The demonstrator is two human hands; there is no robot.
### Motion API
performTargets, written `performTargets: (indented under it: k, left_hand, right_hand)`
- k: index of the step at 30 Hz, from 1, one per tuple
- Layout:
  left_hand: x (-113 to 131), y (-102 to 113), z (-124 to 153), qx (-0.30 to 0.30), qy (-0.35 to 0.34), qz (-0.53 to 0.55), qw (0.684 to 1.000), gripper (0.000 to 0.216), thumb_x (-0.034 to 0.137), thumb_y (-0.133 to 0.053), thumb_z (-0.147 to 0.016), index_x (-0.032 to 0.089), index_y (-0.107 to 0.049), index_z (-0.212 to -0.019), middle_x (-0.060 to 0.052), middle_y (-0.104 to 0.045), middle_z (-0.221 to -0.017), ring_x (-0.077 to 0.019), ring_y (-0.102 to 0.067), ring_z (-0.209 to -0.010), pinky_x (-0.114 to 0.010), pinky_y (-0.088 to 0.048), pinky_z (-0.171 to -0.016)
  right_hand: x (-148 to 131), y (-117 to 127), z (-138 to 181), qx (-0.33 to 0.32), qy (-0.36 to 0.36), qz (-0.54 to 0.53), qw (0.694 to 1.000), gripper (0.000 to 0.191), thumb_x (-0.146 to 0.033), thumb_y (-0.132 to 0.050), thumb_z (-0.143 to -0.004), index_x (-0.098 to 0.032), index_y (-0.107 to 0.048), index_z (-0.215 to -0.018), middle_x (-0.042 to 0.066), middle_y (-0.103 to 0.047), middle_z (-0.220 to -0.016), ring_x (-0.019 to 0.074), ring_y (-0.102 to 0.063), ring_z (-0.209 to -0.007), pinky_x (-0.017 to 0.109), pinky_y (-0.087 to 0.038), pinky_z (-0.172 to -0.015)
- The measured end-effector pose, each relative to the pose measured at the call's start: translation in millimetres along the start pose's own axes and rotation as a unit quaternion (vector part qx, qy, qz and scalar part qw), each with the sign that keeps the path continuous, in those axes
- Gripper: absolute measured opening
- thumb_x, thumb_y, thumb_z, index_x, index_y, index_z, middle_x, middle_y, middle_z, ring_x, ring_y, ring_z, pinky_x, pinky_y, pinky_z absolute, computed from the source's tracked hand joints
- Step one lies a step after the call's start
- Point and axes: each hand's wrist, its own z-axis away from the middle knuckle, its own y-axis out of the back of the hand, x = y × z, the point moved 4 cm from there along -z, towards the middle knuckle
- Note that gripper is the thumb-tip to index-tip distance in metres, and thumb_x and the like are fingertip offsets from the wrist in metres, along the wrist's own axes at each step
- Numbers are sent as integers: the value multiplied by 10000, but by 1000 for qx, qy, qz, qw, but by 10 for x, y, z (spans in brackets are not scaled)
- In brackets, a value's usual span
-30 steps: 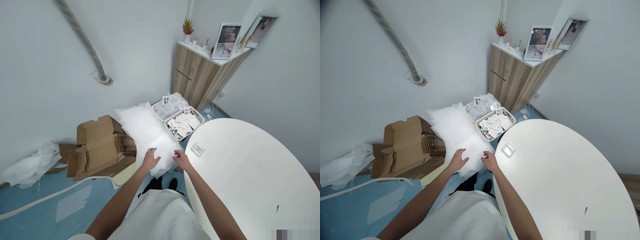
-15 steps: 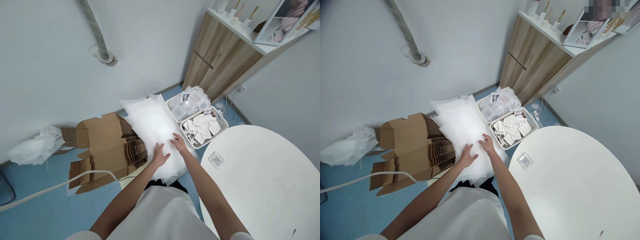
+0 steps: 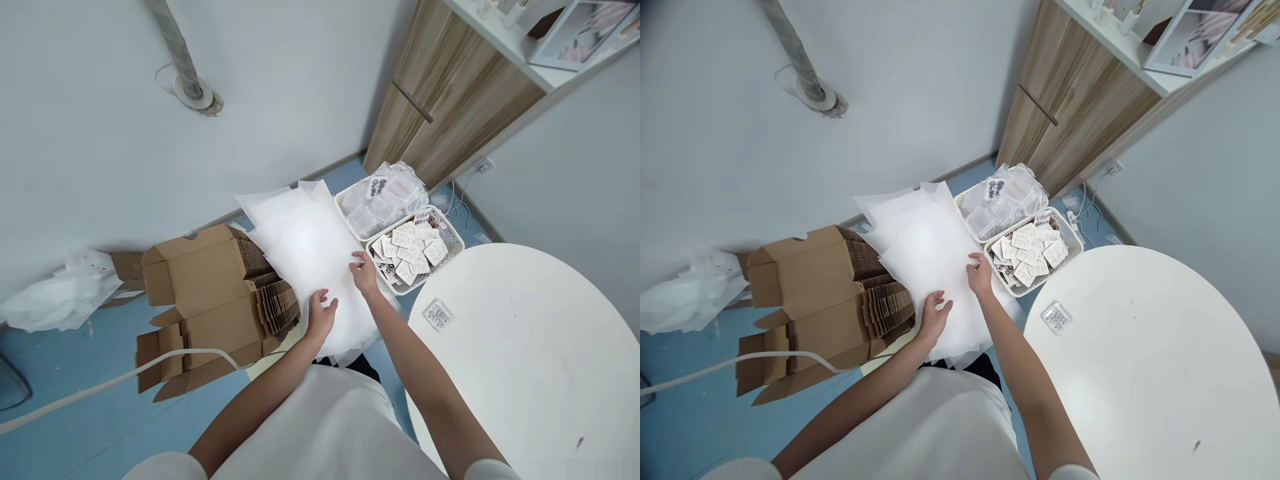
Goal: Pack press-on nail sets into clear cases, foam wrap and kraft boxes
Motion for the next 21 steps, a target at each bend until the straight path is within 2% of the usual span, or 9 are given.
performTargets:
  k: [3,6,8,10,12,15,18,21]
  left_hand:
    - [21,38,52,29,32,-1,999,354,335,-475,-794,223,-323,-1093,-106,-336,-1220,-181,-434,-1101,-335,-428,-860]
    - [34,30,73,21,62,37,997,465,368,-478,-795,242,-235,-1172,-117,-260,-1283,-182,-384,-1158,-308,-424,-865]
    - [30,4,56,12,81,77,994,531,383,-481,-795,251,-179,-1211,-118,-271,-1295,-176,-397,-1148,-291,-422,-856]
    - [15,-21,19,19,104,112,988,560,391,-493,-788,252,-168,-1222,-114,-324,-1275,-167,-443,-1096,-278,-423,-831]
    - [0,-47,-26,33,123,142,982,562,383,-517,-775,245,-199,-1217,-102,-404,-1213,-154,-484,-1026,-265,-420,-804]
    - [-5,-104,-92,32,135,181,974,529,360,-548,-752,228,-281,-1189,-71,-502,-1078,-132,-523,-912,-252,-416,-752]
    - [-2,-150,-133,31,148,202,968,468,343,-572,-723,209,-372,-1125,-54,-537,-978,-118,-528,-807,-237,-411,-663]
    - [21,-173,-151,37,155,224,961,397,325,-599,-683,194,-452,-1027,-35,-555,-887,-93,-500,-684,-218,-383,-573]
  right_hand:
    - [-96,83,32,-6,28,22,999,278,-289,-457,-702,-186,-561,-938,-11,-553,-649,120,-513,-574,263,-429,-604]
    - [-134,162,72,-16,30,26,999,299,-296,-414,-759,-160,-549,-989,-16,-550,-582,126,-543,-557,271,-446,-614]
    - [-167,200,95,-34,48,66,996,324,-271,-369,-795,-158,-528,-1054,-11,-570,-599,127,-560,-558,280,-460,-623]
    - [-223,226,110,-56,88,153,983,353,-213,-325,-817,-170,-500,-1120,21,-618,-700,145,-591,-635,299,-470,-665]
    - [-293,245,116,-72,138,267,951,400,-132,-307,-811,-185,-472,-1171,75,-637,-915,179,-604,-802,328,-463,-736]
    - [-405,270,118,-76,211,401,888,503,-7,-292,-761,-175,-434,-1214,115,-468,-1262,232,-479,-1109,382,-417,-853]
    - [-531,282,151,-73,287,471,831,541,53,-277,-734,-148,-427,-1214,95,-322,-1378,254,-266,-1272,502,-258,-983]
    - [-668,258,266,-120,379,486,779,503,23,-296,-772,-164,-416,-1223,72,-324,-1380,231,-198,-1301,561,-96,-1022]
